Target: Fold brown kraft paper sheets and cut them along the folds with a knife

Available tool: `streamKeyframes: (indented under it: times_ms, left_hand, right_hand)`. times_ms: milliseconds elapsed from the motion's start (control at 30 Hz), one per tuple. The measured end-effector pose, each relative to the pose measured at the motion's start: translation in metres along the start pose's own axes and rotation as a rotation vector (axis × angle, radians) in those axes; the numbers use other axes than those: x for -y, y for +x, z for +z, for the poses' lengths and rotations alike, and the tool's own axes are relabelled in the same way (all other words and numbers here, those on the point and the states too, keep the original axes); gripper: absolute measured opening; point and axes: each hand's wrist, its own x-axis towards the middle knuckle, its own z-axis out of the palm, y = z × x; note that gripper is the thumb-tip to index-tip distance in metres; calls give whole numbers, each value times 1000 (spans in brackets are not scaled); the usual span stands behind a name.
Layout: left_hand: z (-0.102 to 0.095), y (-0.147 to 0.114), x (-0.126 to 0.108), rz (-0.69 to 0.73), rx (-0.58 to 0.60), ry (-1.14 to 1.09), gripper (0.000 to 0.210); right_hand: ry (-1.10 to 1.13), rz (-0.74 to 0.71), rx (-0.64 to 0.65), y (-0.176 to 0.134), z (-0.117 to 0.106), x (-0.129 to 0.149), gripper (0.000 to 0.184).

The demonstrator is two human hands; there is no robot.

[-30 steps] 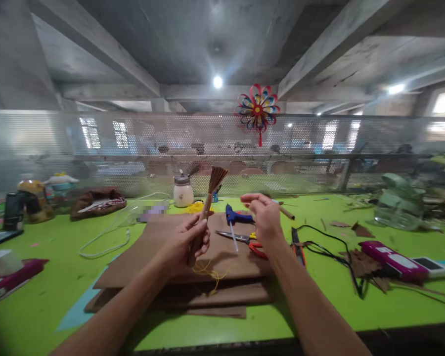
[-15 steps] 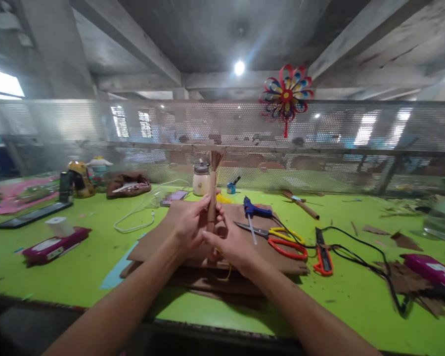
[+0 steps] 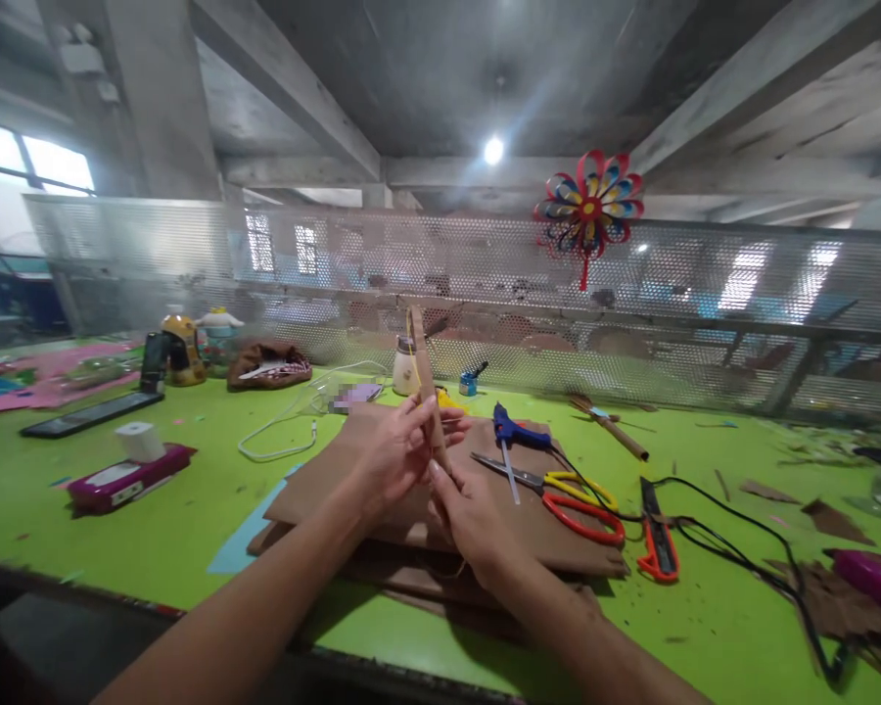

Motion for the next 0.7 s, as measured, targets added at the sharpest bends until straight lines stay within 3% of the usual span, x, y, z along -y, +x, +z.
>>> streamKeyframes:
  times_ms: [200,367,533,700]
  left_hand:
    - [2,-5,-13,-91,163,-88,22]
    - [0,-5,-17,-91,70,56,18]
    - [-7,5,-10,16,-78,87,5]
    - [-15,11,-7,11,-119,69,6]
  right_hand:
    - [354,42,241,-4,-7,10,31]
    - [377,59,357,-4,-13,15,35]
    - [211,80,180,0,-13,9,45]
    - [-7,63,72,0,-10,3,49]
